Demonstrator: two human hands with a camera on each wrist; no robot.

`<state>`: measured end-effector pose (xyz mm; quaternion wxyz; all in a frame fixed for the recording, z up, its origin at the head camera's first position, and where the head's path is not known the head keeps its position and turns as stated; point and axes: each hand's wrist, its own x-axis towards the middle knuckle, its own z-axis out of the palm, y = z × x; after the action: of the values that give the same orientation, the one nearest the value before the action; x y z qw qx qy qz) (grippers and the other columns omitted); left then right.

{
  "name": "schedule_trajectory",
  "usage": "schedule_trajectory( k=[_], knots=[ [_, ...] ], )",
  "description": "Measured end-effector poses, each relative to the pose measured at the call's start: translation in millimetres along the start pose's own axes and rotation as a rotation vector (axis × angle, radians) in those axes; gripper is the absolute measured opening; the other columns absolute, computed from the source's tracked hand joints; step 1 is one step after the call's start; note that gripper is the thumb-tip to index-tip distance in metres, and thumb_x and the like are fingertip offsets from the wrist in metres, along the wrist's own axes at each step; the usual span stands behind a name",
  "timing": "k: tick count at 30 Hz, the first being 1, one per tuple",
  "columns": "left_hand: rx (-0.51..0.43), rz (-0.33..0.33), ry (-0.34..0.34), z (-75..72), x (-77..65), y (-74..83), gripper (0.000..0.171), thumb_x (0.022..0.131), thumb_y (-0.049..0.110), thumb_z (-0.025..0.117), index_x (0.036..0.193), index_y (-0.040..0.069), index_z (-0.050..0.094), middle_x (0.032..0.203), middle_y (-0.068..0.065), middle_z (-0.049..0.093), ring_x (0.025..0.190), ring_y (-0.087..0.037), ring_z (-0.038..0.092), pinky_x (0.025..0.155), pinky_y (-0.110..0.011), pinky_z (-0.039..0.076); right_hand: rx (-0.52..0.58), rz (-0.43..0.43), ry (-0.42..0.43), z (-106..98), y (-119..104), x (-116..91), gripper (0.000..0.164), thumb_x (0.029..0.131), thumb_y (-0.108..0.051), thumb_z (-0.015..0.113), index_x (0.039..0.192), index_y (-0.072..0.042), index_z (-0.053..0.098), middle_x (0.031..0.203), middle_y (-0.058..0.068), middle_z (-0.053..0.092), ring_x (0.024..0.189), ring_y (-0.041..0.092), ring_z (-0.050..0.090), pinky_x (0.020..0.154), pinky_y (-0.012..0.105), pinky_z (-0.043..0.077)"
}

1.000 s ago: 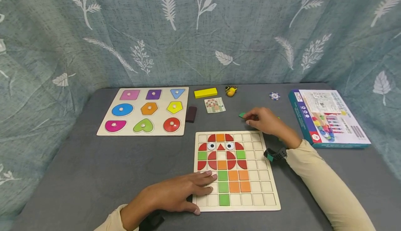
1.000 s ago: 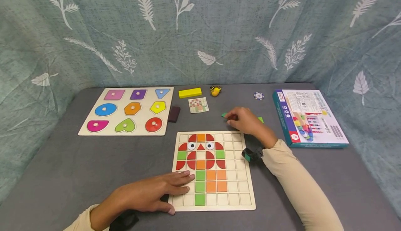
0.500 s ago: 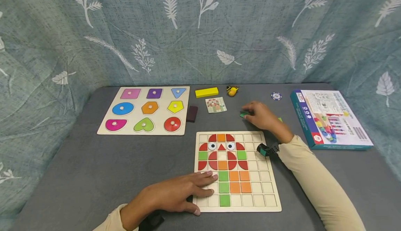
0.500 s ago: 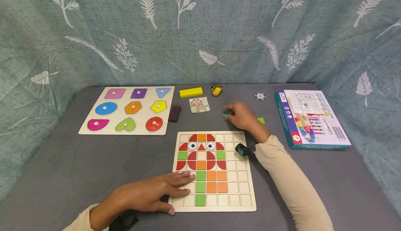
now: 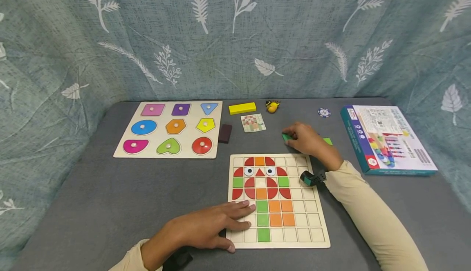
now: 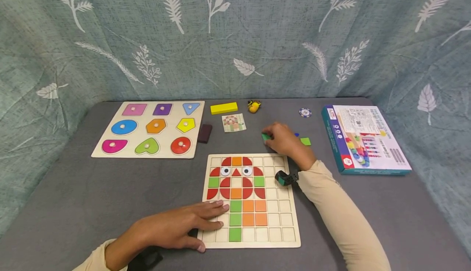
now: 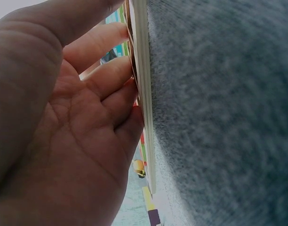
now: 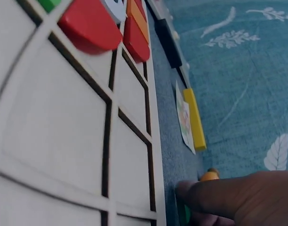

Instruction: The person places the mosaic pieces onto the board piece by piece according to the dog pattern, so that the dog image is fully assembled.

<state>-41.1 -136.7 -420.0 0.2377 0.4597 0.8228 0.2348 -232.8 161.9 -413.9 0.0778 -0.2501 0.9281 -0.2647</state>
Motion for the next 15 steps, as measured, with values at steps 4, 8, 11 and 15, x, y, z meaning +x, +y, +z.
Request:
schedule_trajectory(
  k=[4,8,11,15],
  knots=[
    [0.002,-0.003,0.004,-1.3,-0.2,-0.3,0.058,0.090,0.030,0.070,0.142,0.012,0.051,0.157,-0.002,0.028,0.145,-0.021,0.020,0.112,-0.039,0.027,-0.005,0.016,-0.007,-2.2,-4.7,-0.6,0.026,0.092,-0.002,0.064,0.116,0.009,0.065,0.106,0.023,0.058,0.095,0.036,0.057,0.083,0.044,0.046],
    [0.003,0.000,0.003,-1.8,0.6,-0.1,0.058,0.090,0.031,0.070,0.142,0.013,0.051,0.157,-0.002,0.028,0.145,-0.020,0.020,0.112,-0.038,0.028,-0.018,0.021,-0.033,-5.4,-7.0,-0.8,0.020,0.089,0.002,0.066,0.108,0.008,0.067,0.100,0.019,0.062,0.092,0.033,0.059,0.080,0.044,0.047],
    [0.005,0.004,0.001,-1.2,0.8,0.1,0.059,0.089,0.031,0.071,0.142,0.014,0.052,0.157,-0.001,0.029,0.145,-0.020,0.020,0.111,-0.038,0.028,0.002,-0.004,-0.061,-6.0,-7.4,-2.3,0.015,0.086,0.004,0.068,0.101,0.006,0.067,0.093,0.015,0.064,0.087,0.030,0.060,0.077,0.041,0.049],
    [0.005,-0.001,-0.003,-1.0,0.2,0.8,0.058,0.090,0.031,0.070,0.142,0.014,0.051,0.157,-0.001,0.028,0.145,-0.020,0.020,0.111,-0.038,0.028,0.060,-0.045,-0.081,-6.0,-7.8,-6.5,0.012,0.085,0.003,0.069,0.097,0.002,0.066,0.084,0.009,0.061,0.078,0.024,0.057,0.071,0.038,0.047]
  ],
)
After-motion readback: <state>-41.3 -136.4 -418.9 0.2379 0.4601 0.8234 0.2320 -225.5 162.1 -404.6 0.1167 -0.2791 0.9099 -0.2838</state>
